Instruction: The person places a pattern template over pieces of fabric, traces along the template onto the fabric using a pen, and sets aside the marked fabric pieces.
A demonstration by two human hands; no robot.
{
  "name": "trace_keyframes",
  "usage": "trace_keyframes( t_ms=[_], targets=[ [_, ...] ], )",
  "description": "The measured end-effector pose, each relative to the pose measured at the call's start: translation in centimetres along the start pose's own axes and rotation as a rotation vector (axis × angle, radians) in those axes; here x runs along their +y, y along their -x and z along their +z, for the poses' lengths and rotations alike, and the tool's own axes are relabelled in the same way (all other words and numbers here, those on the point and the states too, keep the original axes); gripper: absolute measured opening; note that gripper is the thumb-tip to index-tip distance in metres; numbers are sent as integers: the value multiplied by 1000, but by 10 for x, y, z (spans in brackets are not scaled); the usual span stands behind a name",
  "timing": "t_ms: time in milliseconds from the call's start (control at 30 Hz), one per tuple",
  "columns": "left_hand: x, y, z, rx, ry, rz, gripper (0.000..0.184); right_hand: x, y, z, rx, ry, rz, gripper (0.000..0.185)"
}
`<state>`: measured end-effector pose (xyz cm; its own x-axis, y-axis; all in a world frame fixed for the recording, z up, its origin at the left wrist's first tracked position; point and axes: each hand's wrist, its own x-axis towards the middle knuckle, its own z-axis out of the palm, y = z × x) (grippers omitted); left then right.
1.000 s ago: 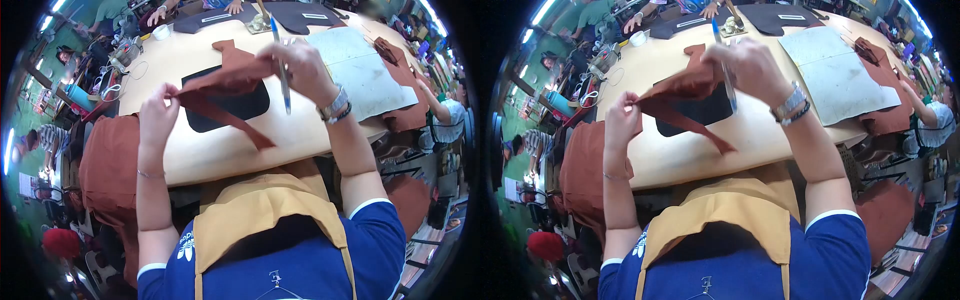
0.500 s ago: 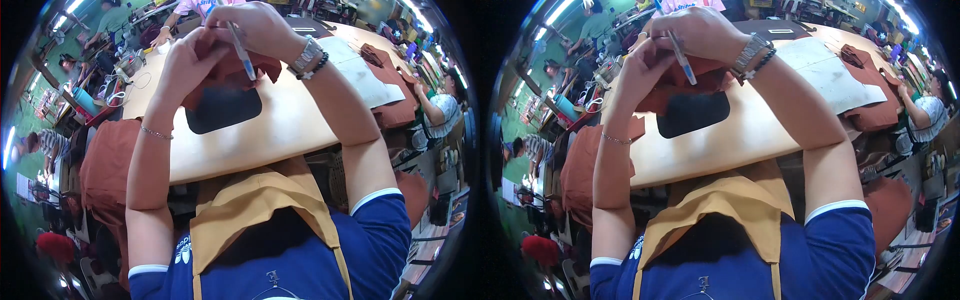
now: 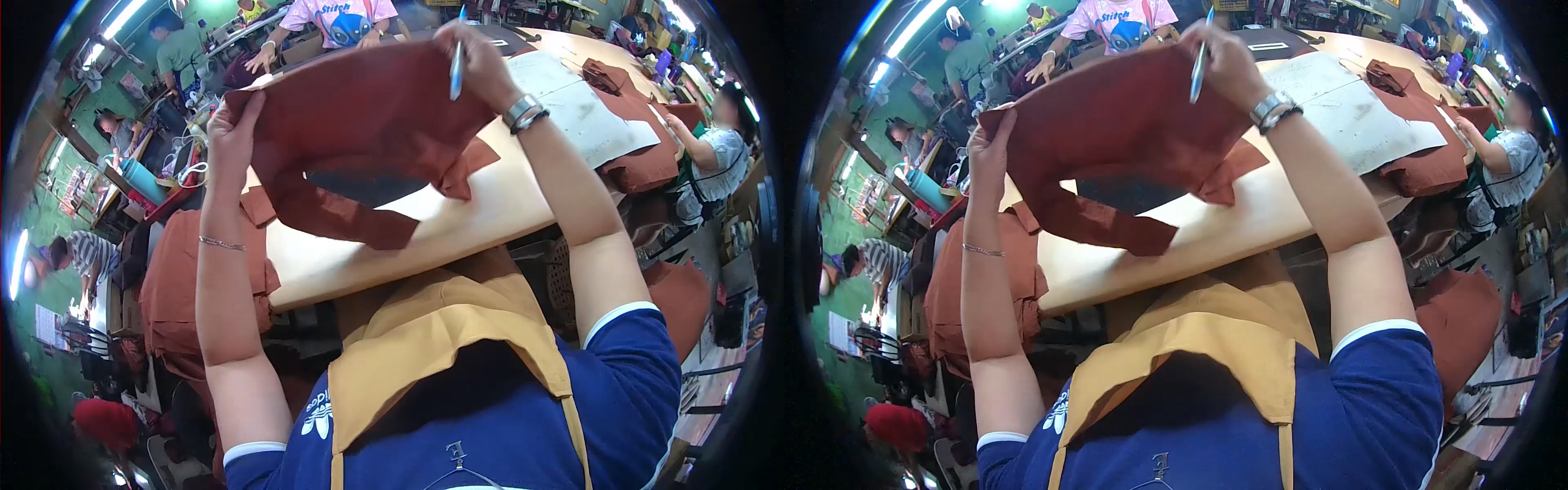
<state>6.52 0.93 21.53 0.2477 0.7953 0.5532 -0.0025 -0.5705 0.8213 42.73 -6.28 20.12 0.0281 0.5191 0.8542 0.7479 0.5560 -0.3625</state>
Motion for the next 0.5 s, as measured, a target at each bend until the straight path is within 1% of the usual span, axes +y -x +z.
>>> trace_keyframes(
  t_ms=[33,67,100,167,200,233,300,333,400,433,467,500],
  targets=[
    [-2,-2,-7,13,-34,-46,18,7,-15,-6,68,-67,-107,16],
    [-5,-3,-9,26,-66,-90,20,-5,-27,-13,79,-25,-67,7],
    [-8,-5,-7,-1,-63,18,23,-19,-37,-18,91,17,-25,10],
    [-14,-9,-1,-59,-64,232,28,-34,-48,-20,-10,10,-12,10],
    [5,-2,14,-61,-157,190,36,-40,-50,-19,-60,5,2,10],
    [15,4,31,-65,-164,162,32,-49,-52,-19,-111,28,-3,12],
    [-4,-5,35,-160,-435,209,27,-59,-49,-16,-219,67,-11,15],
    [-10,-4,37,-129,-418,170,24,-48,-49,-12,-212,-14,-121,23],
    [-5,-5,42,-72,-393,95,20,-49,-51,-23,-394,185,-93,26],
    [-4,-5,36,-104,-392,121,20,-48,-50,-30,-483,284,-82,27],
    [-11,-9,25,-125,-399,93,22,-43,-42,-32,-409,255,-226,28],
    [-17,-13,13,-143,-405,68,25,-35,-42,-38,-547,324,-165,27]
  ],
)
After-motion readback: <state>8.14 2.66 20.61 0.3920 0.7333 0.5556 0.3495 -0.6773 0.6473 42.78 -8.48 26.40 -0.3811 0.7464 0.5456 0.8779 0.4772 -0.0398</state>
